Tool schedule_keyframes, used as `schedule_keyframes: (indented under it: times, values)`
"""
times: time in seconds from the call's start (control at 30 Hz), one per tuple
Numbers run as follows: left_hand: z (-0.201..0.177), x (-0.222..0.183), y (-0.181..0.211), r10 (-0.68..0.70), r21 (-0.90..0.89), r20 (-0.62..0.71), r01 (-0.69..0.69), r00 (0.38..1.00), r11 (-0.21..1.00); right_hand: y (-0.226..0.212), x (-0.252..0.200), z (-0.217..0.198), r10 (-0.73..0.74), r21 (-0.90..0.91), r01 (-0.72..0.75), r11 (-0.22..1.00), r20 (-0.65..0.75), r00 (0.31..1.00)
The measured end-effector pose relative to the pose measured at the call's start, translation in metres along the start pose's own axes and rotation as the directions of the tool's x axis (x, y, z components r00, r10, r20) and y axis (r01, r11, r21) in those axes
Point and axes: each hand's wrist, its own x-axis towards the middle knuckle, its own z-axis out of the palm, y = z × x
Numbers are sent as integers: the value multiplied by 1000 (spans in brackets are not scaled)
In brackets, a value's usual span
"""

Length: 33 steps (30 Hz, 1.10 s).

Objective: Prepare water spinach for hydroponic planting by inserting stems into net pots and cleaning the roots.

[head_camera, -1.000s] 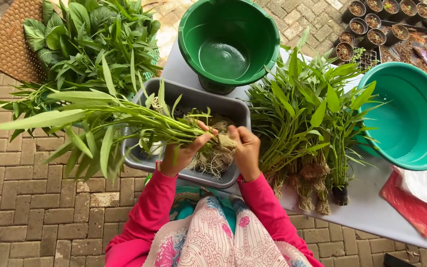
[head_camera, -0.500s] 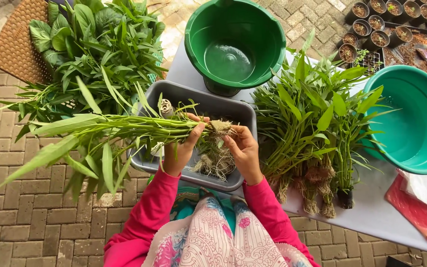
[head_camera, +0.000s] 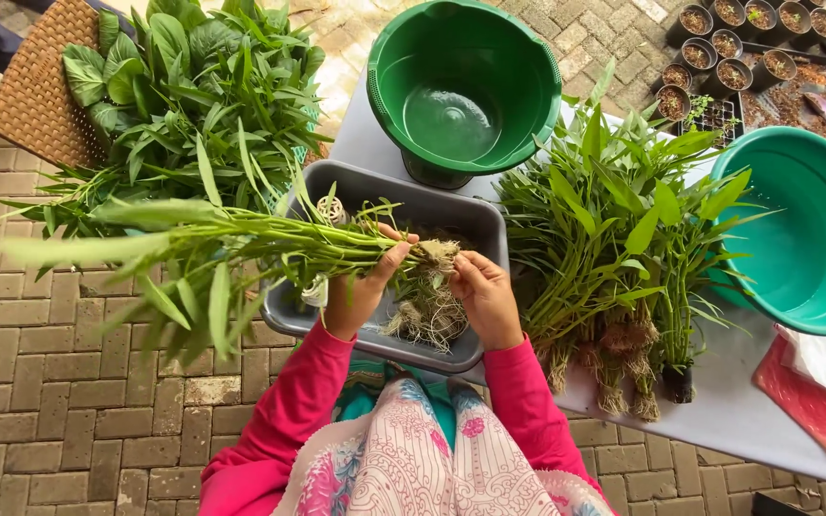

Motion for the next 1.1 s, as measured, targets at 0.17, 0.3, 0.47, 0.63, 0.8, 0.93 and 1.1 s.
schedule_keyframes:
  times: [0.17, 0.3, 0.47, 0.63, 0.8, 0.93, 1.1]
  values:
    - [10, -4, -13, -119, -202, -5, 116, 993, 973, 16, 10, 2, 153, 441, -101, 892, -84, 985]
    - [6, -2, -6, -123, -205, -4, 119, 992, 971, 21, 7, 2, 42, 337, -1, 941, -113, 993]
    - [-7, 3, -5, -70, -135, -35, 64, 997, 989, -18, -10, 29, -82, -75, 83, 994, 13, 997]
    - [-9, 2, -10, -113, -176, 7, 112, 994, 978, -2, -10, 27, -137, -279, 142, 950, 39, 990]
    - [-9, 0, -12, -131, -183, 13, 131, 991, 974, 10, -9, 21, -161, -336, 146, 930, -16, 987]
    - [-2, -4, -15, -146, -284, 47, 153, 988, 947, 18, -5, 19, 11, 50, -5, 999, -118, 993]
    - [2, -6, -16, -142, -248, 104, 164, 984, 955, 48, 1, -1, 157, 421, -121, 899, -52, 986]
